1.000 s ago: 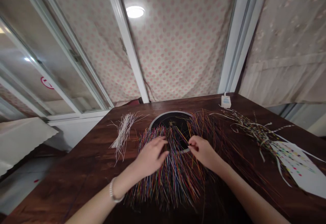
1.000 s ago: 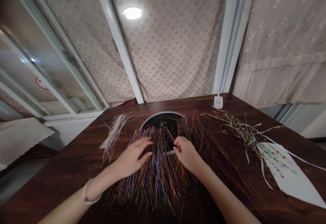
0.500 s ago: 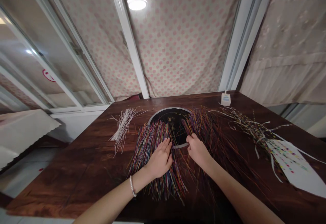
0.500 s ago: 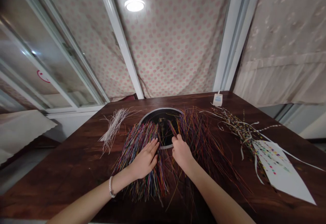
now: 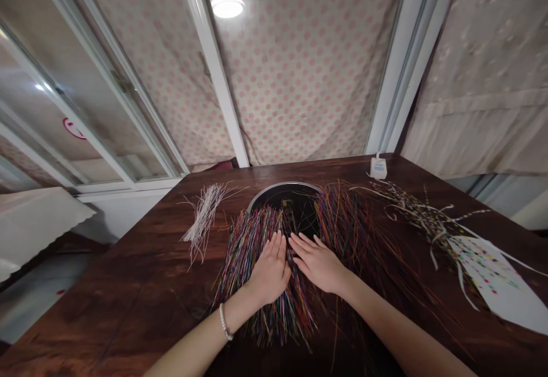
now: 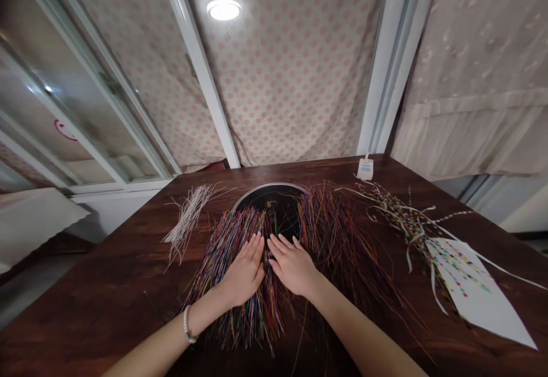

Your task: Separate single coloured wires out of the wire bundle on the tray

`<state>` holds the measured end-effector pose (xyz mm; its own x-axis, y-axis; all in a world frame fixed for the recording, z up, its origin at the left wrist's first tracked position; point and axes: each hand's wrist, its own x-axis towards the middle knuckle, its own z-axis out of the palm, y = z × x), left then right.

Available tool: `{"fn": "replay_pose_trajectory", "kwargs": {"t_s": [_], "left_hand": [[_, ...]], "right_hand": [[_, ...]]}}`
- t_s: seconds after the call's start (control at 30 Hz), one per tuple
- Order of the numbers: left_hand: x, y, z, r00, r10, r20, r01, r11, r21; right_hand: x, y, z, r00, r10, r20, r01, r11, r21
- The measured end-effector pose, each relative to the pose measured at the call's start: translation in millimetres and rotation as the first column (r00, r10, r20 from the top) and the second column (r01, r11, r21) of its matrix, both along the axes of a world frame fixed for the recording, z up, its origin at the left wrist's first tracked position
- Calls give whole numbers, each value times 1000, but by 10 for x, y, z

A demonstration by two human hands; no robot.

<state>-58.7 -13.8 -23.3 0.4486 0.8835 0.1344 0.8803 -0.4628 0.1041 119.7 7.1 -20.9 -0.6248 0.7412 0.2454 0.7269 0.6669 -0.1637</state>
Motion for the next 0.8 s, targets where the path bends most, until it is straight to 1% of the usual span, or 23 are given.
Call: {"fn": "replay_pose_trajectory", "kwargs": {"t_s": [0.07, 0.13, 0.17, 0.2, 0.23, 0.27, 0.33, 0.4, 0.47, 0.53, 0.63, 0.7, 0.73, 0.8], "left_hand": [[13, 52, 19, 999, -22, -23, 22, 1000, -13], [35, 95, 38, 999, -17, -32, 17, 1000, 3], [46, 108, 44, 1000, -4, -30, 5, 1000, 21], [55, 113, 47, 1000, 10, -22, -9, 999, 45], [61, 112, 47, 1000, 22, -12, -21, 998, 67], [62, 107, 44, 1000, 31, 2, -31, 996, 85], [49, 91, 36, 998, 49, 34, -52, 993, 108], [16, 85, 32, 996, 67, 63, -74, 991, 115], [-31, 95, 41, 994, 74, 82, -82, 991, 110], [-80, 112, 62, 992, 81, 93, -90, 992, 90], [-128, 124, 110, 988, 114, 106, -121, 990, 66], [-134, 117, 143, 987, 108, 117, -117, 990, 76], [-130, 110, 158, 988, 94, 123, -105, 991, 86], [-118, 93, 178, 989, 62, 133, -77, 991, 107]], "right_hand": [[69, 83, -31, 995, -100, 17, 100, 995, 4], [141, 161, -34, 977, -214, 25, 213, 977, 23], [165, 185, -25, 967, -254, 24, 253, 967, 33], [176, 194, -12, 963, -268, 18, 267, 963, 39], [172, 187, 6, 969, -248, 8, 248, 968, 39], [155, 165, 28, 981, -196, -3, 196, 980, 34], [91, 96, 74, 999, -36, -25, 37, 999, 17], [22, 34, 113, 994, 103, -44, -103, 995, -4], [-15, 16, 136, 985, 162, -53, -164, 986, -29], [-10, 44, 145, 990, 132, -49, -134, 990, -33], [42, 112, 151, 998, -33, -54, 35, 999, 38], [68, 133, 152, 992, -97, -86, 104, 992, 70], [73, 135, 150, 990, -94, -106, 102, 992, 69], [66, 128, 137, 990, -40, -137, 46, 998, 46]]}}
